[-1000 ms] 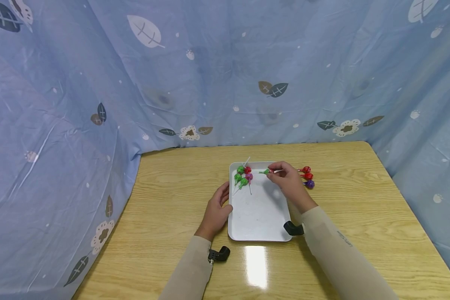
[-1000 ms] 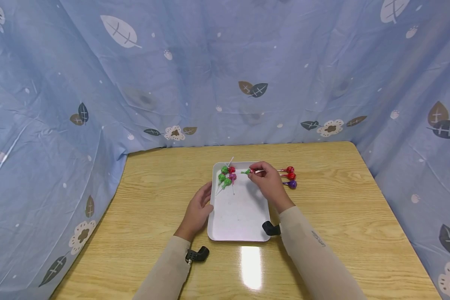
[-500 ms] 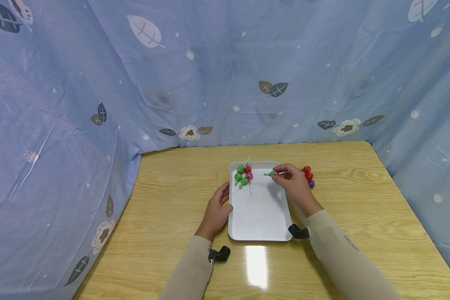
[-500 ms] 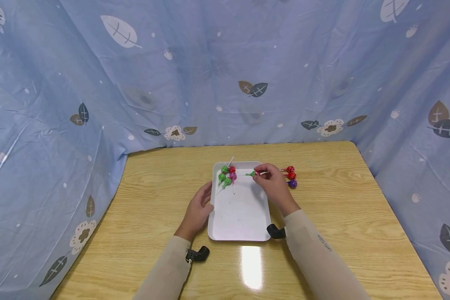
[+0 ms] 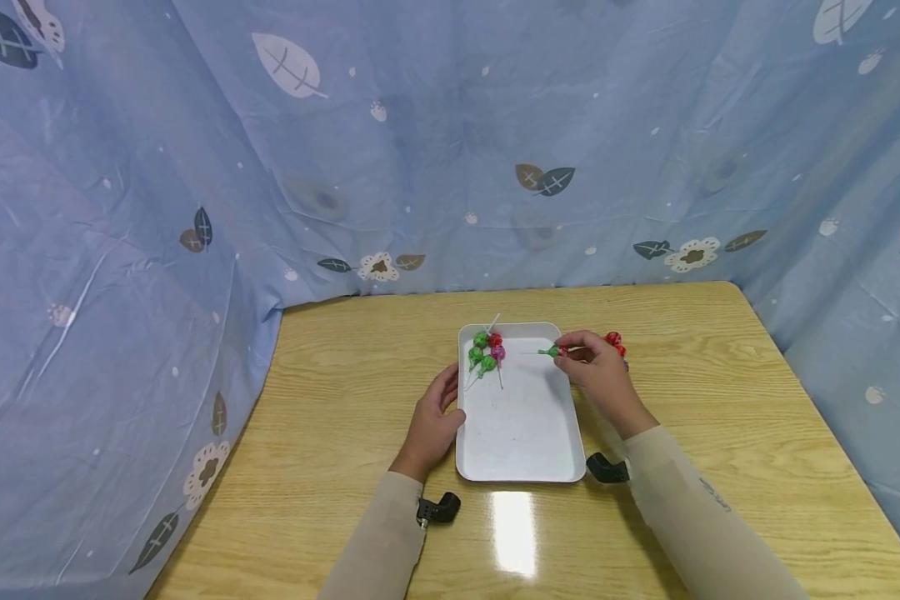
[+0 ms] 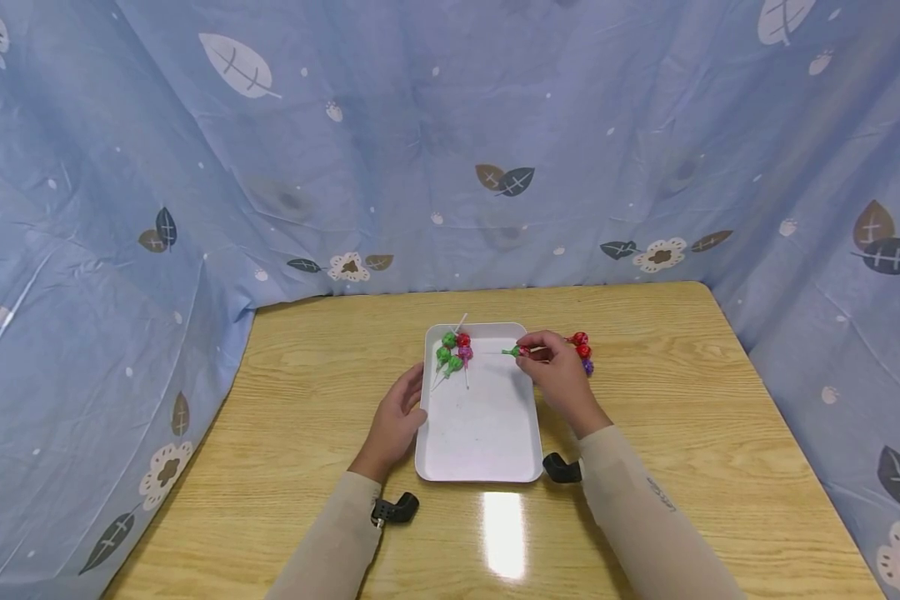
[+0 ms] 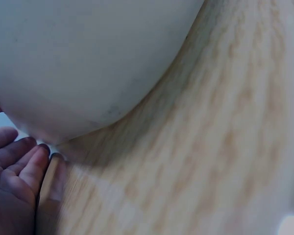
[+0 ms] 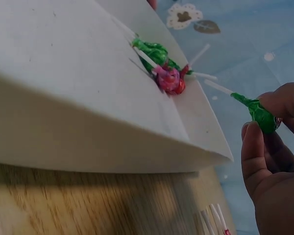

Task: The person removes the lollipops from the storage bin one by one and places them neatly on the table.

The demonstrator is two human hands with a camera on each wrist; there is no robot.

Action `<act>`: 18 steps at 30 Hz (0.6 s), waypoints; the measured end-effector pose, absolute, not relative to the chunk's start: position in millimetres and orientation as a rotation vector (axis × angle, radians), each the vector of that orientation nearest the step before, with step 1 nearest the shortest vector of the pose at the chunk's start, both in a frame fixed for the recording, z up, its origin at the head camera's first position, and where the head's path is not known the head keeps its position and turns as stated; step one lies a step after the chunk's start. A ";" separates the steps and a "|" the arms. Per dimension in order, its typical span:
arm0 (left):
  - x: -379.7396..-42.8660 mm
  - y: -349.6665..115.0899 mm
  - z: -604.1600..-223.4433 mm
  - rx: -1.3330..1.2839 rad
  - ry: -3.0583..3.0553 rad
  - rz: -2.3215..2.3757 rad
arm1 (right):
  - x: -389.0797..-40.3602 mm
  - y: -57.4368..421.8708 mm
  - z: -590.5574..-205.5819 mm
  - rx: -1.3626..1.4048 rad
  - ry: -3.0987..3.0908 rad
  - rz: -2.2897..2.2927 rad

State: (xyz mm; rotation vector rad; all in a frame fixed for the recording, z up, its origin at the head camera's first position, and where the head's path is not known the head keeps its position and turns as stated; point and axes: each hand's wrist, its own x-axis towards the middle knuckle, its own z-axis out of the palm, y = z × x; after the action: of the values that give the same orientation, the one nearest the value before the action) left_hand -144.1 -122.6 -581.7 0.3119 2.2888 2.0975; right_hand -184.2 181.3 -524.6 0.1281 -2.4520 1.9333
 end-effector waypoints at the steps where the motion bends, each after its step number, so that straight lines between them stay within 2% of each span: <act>1: -143.9 -122.3 -581.4 0.309 2.287 2.100 | -183.3 182.6 -524.5 0.125 -2.448 1.937; 18: -144.2 -123.1 -581.3 0.343 2.329 2.059 | -173.3 212.8 -532.0 0.098 -2.386 1.928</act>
State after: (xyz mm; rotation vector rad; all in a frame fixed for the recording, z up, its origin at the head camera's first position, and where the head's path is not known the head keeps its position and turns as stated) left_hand -144.2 -123.1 -581.3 0.3434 2.3294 2.0588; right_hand -173.3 212.8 -532.0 0.0981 -2.3858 1.9281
